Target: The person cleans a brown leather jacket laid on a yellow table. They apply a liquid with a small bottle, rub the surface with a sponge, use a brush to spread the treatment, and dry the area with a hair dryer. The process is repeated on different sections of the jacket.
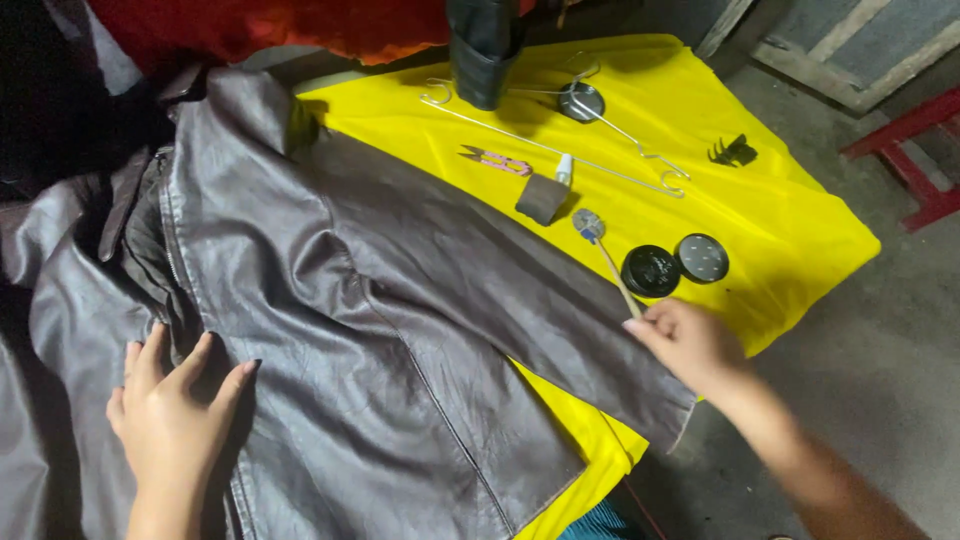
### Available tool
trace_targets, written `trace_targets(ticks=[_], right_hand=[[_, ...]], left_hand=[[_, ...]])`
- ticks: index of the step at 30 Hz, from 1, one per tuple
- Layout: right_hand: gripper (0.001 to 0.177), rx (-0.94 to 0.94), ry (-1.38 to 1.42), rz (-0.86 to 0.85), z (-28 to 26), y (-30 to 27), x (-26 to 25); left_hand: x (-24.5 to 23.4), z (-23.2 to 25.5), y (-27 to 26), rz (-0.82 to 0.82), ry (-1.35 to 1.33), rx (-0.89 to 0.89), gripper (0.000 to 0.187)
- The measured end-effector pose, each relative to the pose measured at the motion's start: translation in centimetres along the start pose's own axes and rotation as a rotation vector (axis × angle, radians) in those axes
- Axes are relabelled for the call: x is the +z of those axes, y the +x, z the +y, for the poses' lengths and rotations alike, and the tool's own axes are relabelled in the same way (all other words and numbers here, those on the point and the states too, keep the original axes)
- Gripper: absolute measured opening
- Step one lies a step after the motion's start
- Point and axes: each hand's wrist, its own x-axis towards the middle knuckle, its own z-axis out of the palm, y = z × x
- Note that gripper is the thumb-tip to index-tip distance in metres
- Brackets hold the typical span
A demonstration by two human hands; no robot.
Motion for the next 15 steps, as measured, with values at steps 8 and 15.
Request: trace_targets(ticks=[8, 15], right_hand=[[0.028, -0.141, -0.162, 0.179, 2.8, 1.1, 1.0], [0.029, -0.077, 0.051, 0.373, 5.9, -4.5, -6.0]], left_hand=[[0.1, -0.2, 0.1, -0.022, -0.026, -0.02, 0.064], [0.0, -0.2, 0.2, -0.062, -0.032, -0.028, 0.064]])
